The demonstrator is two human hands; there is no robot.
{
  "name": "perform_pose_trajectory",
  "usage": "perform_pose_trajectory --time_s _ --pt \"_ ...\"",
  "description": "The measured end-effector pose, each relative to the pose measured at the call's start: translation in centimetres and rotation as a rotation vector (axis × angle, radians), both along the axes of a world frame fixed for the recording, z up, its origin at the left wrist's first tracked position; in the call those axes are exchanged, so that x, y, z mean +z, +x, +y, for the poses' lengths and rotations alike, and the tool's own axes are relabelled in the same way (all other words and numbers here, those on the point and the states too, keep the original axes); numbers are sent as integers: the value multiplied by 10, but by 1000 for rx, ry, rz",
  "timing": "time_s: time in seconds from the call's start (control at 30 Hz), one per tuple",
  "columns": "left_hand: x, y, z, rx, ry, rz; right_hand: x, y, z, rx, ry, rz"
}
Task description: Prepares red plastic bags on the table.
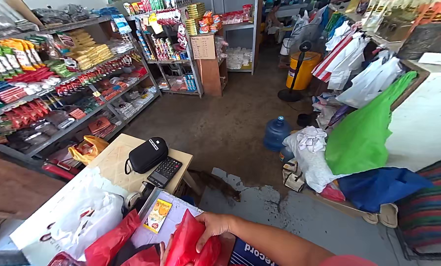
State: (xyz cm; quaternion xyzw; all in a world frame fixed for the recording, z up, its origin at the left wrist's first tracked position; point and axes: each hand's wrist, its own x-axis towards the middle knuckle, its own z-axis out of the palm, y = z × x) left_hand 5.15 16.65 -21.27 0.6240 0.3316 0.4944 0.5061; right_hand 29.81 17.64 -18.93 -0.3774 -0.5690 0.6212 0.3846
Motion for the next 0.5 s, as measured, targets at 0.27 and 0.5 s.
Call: perform_pose_trajectory --time_s 0.27,0.5 --pt "9 9 -8 95 -184 -55 12 -5 -11 -45 -85 1" --pt "11 -7 1 -66 -93 -52 4 8 -1 44 -57 -66"
